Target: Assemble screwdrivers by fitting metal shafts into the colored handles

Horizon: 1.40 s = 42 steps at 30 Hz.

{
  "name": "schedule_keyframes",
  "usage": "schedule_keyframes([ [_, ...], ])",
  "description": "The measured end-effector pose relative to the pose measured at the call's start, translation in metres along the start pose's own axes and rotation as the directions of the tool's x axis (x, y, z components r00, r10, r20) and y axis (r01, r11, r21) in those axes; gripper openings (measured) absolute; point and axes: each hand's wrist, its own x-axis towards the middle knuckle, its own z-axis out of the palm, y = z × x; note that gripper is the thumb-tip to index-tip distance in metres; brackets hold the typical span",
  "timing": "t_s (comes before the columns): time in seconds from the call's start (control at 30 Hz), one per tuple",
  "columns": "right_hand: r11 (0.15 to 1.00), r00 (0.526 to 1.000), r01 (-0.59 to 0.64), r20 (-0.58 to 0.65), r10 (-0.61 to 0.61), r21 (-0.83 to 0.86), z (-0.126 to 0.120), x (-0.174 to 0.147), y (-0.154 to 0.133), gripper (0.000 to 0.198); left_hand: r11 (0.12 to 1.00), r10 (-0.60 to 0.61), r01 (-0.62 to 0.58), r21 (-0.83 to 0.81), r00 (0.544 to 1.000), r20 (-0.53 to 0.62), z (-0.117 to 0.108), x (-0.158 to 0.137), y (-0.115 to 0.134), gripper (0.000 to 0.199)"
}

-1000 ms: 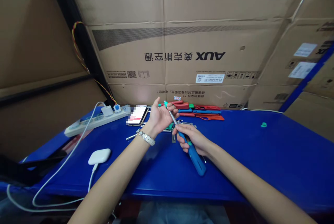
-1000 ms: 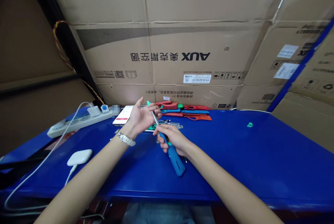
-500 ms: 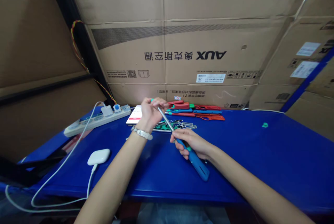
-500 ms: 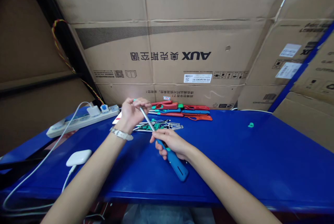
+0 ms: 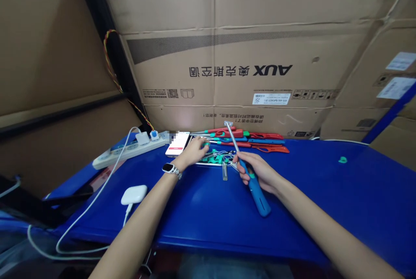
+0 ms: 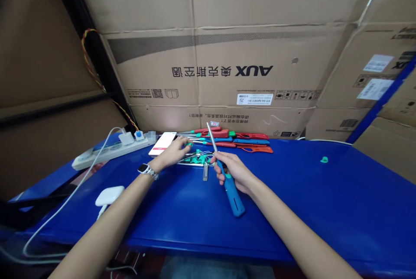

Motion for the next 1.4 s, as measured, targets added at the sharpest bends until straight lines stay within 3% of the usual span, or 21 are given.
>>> schedule_keyframes([
  [0.13, 0.999, 0.999, -0.037, -0.008, 0.037, 0.001, 0.001, 0.002, 0.002, 0.023, 0.992, -0.038, 0.036, 0.122, 0.999, 0.007, -0.004, -0.006, -0.01, 0.02],
  [0.23, 0.998, 0.999, -0.036, 0.013, 0.035, 0.054, 0.0, 0.003, 0.002, 0.02, 0.99, 0.002, 0.002, 0.144, 1.0, -0.03, -0.006, -0.013, -0.006, 0.023],
  [0.4, 0.983, 0.995, -0.001, 0.096, -0.017, 0.184, -0.003, 0.003, 0.001, 0.034, 0.994, 0.09, -0.091, -0.064, 0.996, -0.017, 0.002, -0.022, 0.015, 0.014],
  [0.53, 0.985, 0.992, 0.073, 0.087, -0.087, 0.153, -0.003, 0.003, 0.002, 0.038, 0.979, 0.088, -0.089, -0.183, 0.996, -0.013, 0.015, -0.028, 0.032, 0.016],
  [0.67, 0.988, 0.986, 0.144, 0.078, -0.148, 0.052, 0.002, 0.005, 0.007, 0.045, 0.956, 0.052, -0.04, -0.29, 0.998, 0.035, 0.029, -0.037, 0.046, 0.025],
  [0.8, 0.967, 0.969, 0.248, 0.031, -0.247, -0.05, 0.009, 0.009, 0.014, 0.057, 0.885, -0.047, 0.093, -0.456, 0.993, 0.111, 0.043, -0.043, 0.056, 0.033],
  [0.9, 0.945, 0.952, 0.304, 0.019, -0.304, -0.119, 0.014, 0.009, 0.016, 0.06, 0.834, -0.11, 0.171, -0.525, 0.983, 0.146, 0.046, -0.043, 0.058, 0.035],
  [1.07, 0.928, 0.946, 0.324, 0.036, -0.323, -0.186, 0.016, 0.006, 0.018, 0.067, 0.792, -0.13, 0.172, -0.586, 0.985, 0.114, 0.041, -0.042, 0.053, 0.032],
  [1.2, 0.923, 0.953, 0.302, 0.05, -0.299, -0.24, 0.011, 0.006, 0.022, 0.05, 0.762, -0.161, 0.155, -0.629, 0.986, 0.048, 0.039, -0.042, 0.048, 0.032],
  [1.4, 0.924, 0.95, 0.308, 0.031, -0.309, -0.226, 0.009, 0.007, 0.022, 0.048, 0.682, -0.137, 0.218, -0.698, 0.976, 0.171, 0.042, -0.046, 0.048, 0.033],
])
